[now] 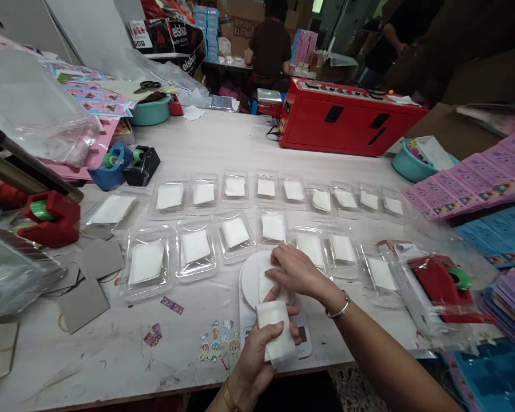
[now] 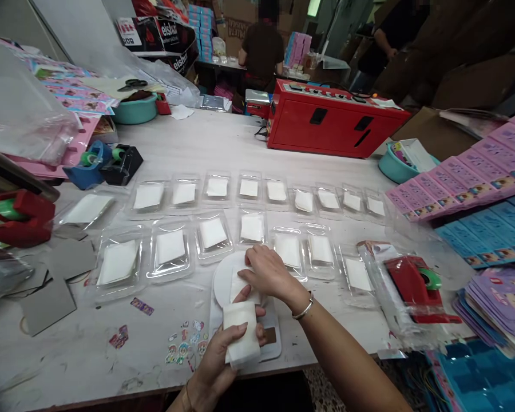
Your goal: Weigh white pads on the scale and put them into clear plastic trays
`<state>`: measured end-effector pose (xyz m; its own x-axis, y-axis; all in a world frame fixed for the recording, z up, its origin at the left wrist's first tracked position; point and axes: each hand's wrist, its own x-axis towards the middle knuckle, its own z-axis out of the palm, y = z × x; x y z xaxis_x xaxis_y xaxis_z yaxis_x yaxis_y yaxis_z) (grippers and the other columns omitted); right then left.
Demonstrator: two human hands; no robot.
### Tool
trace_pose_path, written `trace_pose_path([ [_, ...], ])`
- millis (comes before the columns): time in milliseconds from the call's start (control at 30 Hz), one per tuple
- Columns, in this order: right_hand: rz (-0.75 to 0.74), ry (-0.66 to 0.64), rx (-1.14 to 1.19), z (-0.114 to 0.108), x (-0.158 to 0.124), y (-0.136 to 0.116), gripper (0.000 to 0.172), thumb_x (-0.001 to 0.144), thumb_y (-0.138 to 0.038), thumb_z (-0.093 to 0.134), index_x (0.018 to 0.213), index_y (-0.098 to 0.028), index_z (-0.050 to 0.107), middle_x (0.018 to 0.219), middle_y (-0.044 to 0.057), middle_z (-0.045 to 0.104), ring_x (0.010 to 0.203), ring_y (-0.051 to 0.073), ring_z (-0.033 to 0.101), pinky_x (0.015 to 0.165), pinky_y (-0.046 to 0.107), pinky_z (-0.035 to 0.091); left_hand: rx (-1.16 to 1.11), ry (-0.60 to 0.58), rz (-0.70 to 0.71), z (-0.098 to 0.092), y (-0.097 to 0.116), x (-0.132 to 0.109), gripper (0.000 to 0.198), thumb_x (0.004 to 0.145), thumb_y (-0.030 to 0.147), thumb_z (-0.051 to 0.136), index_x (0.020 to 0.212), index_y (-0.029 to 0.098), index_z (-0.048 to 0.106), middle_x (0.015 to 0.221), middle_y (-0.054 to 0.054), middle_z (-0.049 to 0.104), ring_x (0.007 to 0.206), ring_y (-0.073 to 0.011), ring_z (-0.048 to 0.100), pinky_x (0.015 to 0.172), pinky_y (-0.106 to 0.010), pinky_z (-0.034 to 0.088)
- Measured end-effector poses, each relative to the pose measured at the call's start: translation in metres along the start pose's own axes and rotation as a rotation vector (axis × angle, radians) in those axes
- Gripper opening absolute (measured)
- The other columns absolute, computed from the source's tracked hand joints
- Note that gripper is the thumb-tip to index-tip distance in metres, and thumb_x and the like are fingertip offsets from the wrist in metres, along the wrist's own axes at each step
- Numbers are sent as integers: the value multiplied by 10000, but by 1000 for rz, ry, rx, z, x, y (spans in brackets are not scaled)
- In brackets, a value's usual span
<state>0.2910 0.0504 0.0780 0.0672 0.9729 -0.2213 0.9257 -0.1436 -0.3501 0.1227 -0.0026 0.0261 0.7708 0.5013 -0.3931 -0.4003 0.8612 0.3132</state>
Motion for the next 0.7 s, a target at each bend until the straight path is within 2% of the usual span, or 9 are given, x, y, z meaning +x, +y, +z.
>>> trace_pose_path([
  [133, 20, -31, 55, -5, 1, -1, 101, 835, -248, 589, 863, -187, 513, 848, 25, 590, 772, 168, 510, 677, 281, 356, 7, -7, -9, -1, 1, -1, 827, 726, 188, 674, 1475, 291, 338, 1059, -75, 645, 735, -162, 590, 787, -355, 465],
  [333, 78, -85, 9, -4, 7, -6, 59, 820, -199, 589, 859, -187, 546, 808, 15, 609, 743, 154, 530, 640, 262, 329, 22, 45, -15, 6, 7, 1, 829, 681, 201, 708, 1447, 273, 400, 1071, -89, 647, 741, -164, 589, 794, -360, 472],
  [467, 53, -75, -42, -2, 7, -10, 55, 832, -226, 589, 806, -183, 566, 863, 49, 614, 841, 191, 544, 689, 285, 327, 27, 54, -15, 5, 6, 2, 790, 688, 212, 708, 1425, 283, 433, 1077, -88, 656, 720, -156, 591, 773, -356, 480],
  [567, 35, -83, -74, -2, 6, -14, 103, 848, -239, 570, 765, -179, 562, 888, 73, 615, 871, 210, 545, 706, 299, 322, 50, 58, -9, 3, 3, 3, 731, 703, 221, 700, 1398, 232, 474, 922, -77, 679, 719, -168, 591, 755, -346, 481],
  [700, 73, -160, -34, -8, 4, -19, 104, 859, -276, 548, 813, -183, 560, 816, 64, 642, 791, 206, 566, 659, 291, 313, 89, 60, -22, 1, 2, 5, 665, 706, 256, 705, 1339, 154, 531, 746, -63, 660, 707, -184, 589, 696, -312, 467],
])
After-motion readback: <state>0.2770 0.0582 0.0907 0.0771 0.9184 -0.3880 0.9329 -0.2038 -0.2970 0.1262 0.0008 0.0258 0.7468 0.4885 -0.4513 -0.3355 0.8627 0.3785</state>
